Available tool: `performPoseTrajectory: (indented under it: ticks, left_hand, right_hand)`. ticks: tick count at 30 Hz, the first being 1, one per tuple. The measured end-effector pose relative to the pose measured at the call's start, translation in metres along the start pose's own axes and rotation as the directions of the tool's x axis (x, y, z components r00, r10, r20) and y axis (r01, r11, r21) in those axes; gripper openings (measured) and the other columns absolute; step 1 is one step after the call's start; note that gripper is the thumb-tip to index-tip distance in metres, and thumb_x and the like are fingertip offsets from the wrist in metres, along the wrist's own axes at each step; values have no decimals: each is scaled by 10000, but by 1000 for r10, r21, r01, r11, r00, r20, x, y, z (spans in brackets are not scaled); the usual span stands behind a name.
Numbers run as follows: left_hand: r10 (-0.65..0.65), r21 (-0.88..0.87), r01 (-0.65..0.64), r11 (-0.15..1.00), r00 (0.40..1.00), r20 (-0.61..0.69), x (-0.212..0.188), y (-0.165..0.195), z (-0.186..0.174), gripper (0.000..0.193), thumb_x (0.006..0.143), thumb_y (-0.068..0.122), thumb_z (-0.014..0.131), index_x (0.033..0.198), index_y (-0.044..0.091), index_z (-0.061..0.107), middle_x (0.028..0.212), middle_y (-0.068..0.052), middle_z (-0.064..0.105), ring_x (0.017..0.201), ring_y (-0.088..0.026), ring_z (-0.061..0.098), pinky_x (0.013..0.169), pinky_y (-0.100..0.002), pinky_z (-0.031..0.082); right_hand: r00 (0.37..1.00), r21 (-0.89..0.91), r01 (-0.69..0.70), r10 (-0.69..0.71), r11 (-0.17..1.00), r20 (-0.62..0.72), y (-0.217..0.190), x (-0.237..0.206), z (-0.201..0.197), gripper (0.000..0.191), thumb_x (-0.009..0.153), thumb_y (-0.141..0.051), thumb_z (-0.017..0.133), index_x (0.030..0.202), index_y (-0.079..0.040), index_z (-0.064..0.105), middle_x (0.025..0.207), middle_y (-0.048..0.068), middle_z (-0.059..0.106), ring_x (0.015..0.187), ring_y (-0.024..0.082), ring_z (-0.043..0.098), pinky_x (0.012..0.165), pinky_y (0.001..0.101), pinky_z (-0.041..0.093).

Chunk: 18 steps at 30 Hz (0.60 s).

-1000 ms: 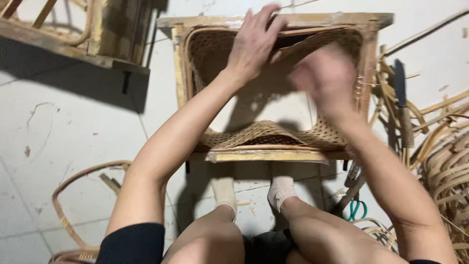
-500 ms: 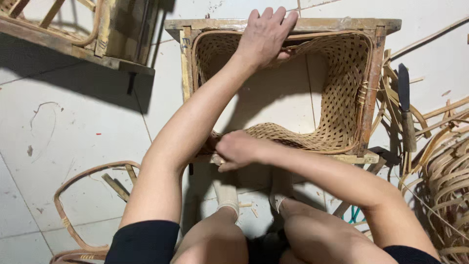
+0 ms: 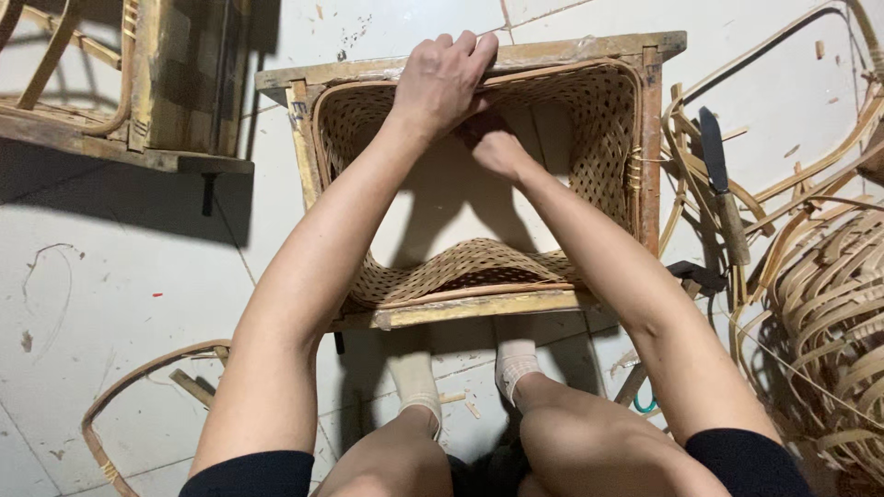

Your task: The person weaves a rectangular basket using thin wooden strips and a wooden mold. They insert and bend strips along the edges, tuck them into the weave, and use a mallet to secure the structure.

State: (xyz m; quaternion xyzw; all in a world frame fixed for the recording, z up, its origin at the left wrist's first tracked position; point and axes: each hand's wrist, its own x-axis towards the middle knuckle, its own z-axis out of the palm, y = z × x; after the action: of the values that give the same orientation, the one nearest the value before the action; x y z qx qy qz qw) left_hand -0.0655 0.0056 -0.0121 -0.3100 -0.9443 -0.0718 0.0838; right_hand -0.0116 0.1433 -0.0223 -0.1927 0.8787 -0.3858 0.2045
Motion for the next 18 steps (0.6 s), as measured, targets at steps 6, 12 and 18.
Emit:
performPoseTrajectory:
  ticks: [6,12,18]
  left_hand:
    - [11,-21,-11,1000,1000,11,-4,-8,1,503,855,279,837,1191,74,523,1012,-96,634,905,-255,666,751,-395,556]
    - [56,-88,-60,994,997,-47,-9,-8,-15,698,729,479,891,1175,80,531,992,-88,634,894,-288,662,735,-418,542]
    - [0,30,-2,1000,998,60,-7,-3,-12,828,716,601,851,1309,113,542,996,-91,647,850,-260,675,674,-400,545]
  right_hand:
    - [974,-31,82,-73,996,213,-26,-28,-56,203,1042,-303,620,1130,-161,735,1039,72,780,884,174,754,806,357,631]
    - [822,-818,269,-564,509,-81,-13,-19,-103,208,1050,-144,612,1226,-124,722,1039,61,673,892,184,630,737,338,590]
    - [911,-787,306,-405,536,78,15,1,-94,71,1045,-92,619,1072,-76,683,1070,94,657,916,209,635,706,348,582]
